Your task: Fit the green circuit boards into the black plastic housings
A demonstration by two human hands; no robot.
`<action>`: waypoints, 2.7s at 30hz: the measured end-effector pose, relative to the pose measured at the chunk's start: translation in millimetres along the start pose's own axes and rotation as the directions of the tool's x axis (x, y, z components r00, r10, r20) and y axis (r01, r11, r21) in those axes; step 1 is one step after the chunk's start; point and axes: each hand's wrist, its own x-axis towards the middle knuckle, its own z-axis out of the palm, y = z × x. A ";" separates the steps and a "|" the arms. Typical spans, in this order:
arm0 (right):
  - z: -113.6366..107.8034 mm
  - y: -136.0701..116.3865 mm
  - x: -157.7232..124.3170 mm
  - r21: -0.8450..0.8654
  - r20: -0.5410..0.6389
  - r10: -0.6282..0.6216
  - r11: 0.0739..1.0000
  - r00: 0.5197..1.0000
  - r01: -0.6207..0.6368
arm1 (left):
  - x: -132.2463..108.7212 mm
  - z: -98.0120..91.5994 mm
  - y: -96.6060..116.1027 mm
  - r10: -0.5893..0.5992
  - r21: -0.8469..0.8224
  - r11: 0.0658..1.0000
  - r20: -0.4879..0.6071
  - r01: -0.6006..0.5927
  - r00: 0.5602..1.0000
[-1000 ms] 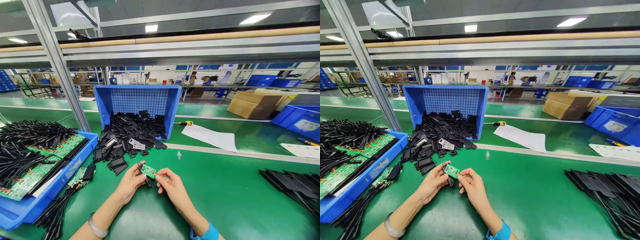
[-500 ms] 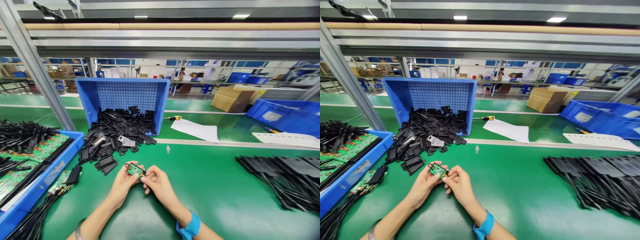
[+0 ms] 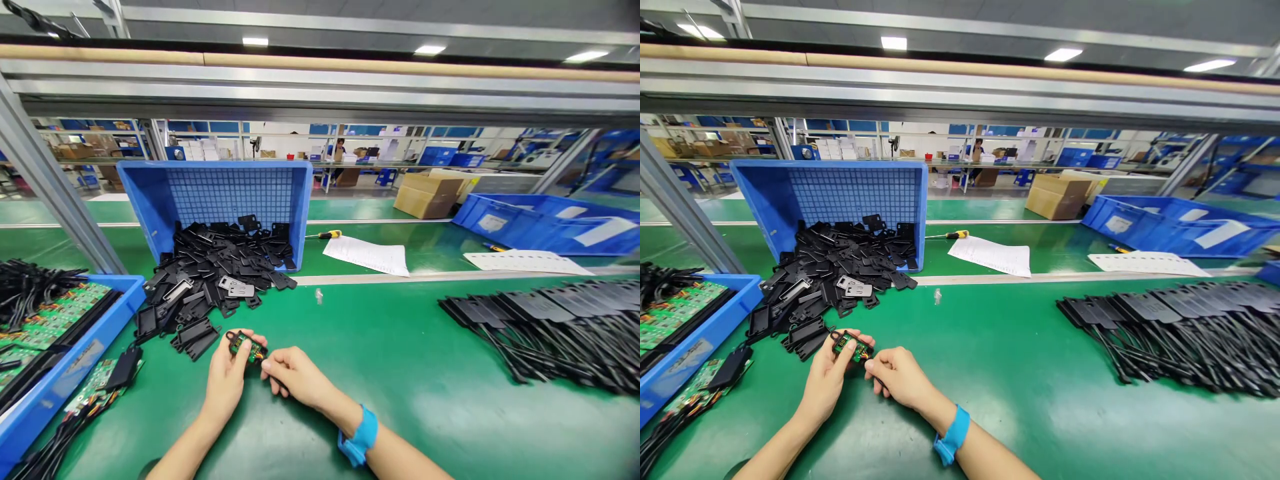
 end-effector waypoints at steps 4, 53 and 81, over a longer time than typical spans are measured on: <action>2.7 -3.2 -2.4 -0.150 -0.189 -0.159 0.980 0.969 0.132 | 0.7 -0.6 -1.1 0.039 0.011 0.999 -0.001 -0.039 0.999; -11.5 -6.5 -5.7 -0.906 0.031 -0.626 0.313 0.779 0.287 | -1.2 8.7 7.2 -0.333 0.291 0.924 0.286 0.250 0.898; -15.1 -5.7 -1.4 -0.957 0.111 -0.536 0.169 0.837 0.236 | 0.2 2.8 -7.0 -0.242 0.582 0.813 0.328 0.007 0.913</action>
